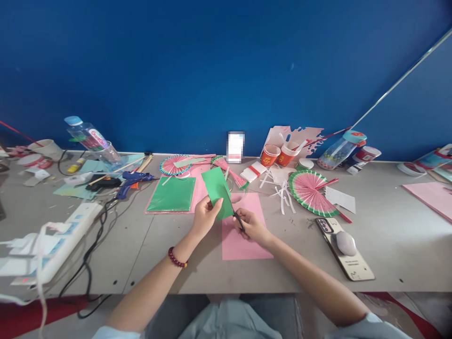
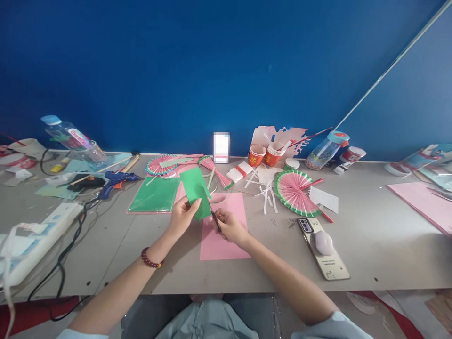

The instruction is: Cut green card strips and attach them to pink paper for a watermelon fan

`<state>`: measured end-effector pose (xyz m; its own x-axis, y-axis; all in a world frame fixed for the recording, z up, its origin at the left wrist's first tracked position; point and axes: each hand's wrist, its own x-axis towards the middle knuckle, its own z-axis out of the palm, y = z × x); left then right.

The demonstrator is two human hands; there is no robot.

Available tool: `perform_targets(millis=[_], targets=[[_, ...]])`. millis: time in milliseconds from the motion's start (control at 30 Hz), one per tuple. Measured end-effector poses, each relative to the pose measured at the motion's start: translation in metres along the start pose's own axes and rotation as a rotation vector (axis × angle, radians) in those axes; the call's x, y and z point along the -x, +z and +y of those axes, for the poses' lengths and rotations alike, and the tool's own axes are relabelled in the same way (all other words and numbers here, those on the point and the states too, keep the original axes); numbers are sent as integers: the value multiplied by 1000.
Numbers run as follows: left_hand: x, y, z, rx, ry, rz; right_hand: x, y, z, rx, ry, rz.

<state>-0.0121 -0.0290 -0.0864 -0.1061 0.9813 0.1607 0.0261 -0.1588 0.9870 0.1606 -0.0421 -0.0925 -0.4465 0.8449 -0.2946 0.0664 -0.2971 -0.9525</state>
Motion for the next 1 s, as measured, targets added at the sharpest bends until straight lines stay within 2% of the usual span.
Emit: perform_targets(millis=[600, 1000], targets=[[5, 3, -6, -15, -69, -129, 0, 2, -4, -27, 23, 13], [5, 3, -6, -6, -82, -112, -2, -1, 2, -28, -7, -1]])
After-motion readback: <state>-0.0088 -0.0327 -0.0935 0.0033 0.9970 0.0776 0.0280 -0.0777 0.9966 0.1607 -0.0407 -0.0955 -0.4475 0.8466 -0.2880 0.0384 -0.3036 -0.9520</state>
